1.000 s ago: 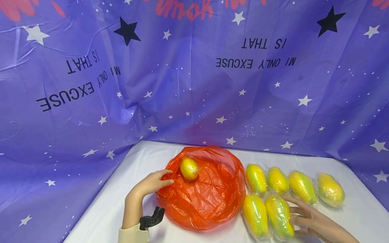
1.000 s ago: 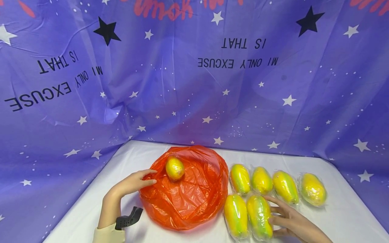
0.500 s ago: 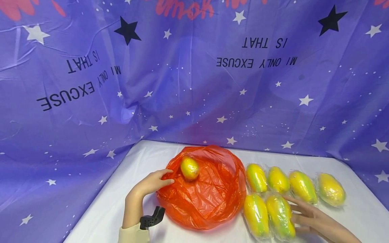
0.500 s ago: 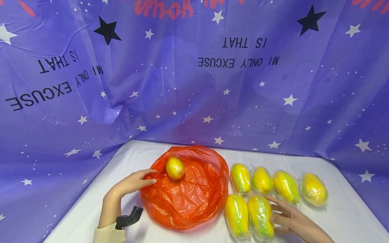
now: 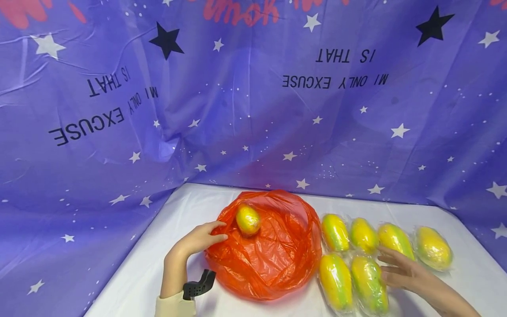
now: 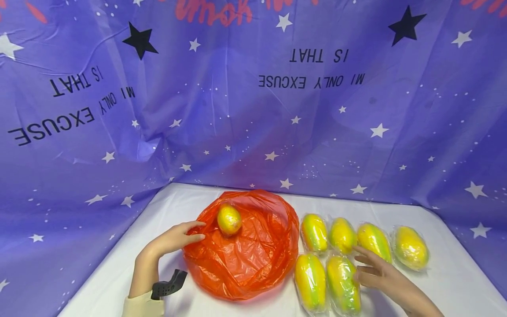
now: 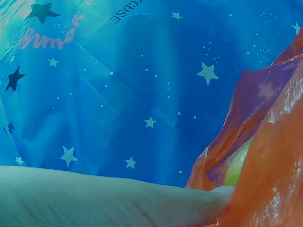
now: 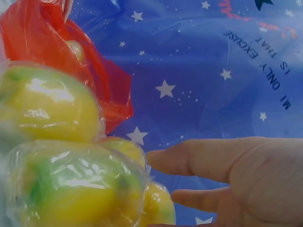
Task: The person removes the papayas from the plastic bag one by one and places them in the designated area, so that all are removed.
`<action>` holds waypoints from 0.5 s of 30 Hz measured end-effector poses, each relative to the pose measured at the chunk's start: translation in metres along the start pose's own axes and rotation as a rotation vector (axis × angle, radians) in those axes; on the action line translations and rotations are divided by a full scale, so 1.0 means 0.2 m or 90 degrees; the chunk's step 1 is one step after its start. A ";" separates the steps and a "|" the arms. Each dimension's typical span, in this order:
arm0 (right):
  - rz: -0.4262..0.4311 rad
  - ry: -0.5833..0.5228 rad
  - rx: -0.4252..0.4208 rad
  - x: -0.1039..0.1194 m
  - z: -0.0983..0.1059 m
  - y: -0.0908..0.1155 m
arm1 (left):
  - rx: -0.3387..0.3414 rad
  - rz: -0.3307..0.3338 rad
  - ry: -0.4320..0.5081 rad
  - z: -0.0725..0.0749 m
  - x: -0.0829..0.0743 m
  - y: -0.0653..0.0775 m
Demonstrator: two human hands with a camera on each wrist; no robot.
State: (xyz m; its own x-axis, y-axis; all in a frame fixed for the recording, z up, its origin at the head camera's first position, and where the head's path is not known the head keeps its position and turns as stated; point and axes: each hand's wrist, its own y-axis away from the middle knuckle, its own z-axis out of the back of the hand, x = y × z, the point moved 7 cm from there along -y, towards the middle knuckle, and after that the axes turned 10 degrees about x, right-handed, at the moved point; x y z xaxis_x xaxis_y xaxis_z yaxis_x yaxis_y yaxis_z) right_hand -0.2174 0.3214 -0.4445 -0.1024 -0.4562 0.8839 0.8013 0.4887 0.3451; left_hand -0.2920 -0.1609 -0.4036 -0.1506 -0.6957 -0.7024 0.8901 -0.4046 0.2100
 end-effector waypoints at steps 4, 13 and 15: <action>-0.005 0.020 -0.054 0.06 0.02 0.01 | 0.000 -0.002 0.001 0.00 0.01 0.00; 0.119 0.053 -0.145 0.17 0.00 0.00 | -0.001 -0.006 -0.001 0.00 0.01 -0.01; 0.127 0.041 -0.147 0.19 -0.01 -0.01 | -0.001 -0.005 0.000 0.00 0.01 -0.01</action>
State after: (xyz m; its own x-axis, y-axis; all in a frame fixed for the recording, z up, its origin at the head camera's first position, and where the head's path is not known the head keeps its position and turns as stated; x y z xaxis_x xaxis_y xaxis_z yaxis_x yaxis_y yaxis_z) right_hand -0.2221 0.3015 -0.4125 0.1016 -0.4189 0.9023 0.9154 0.3944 0.0800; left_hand -0.2929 -0.1609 -0.4056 -0.1571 -0.6932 -0.7034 0.8897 -0.4085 0.2038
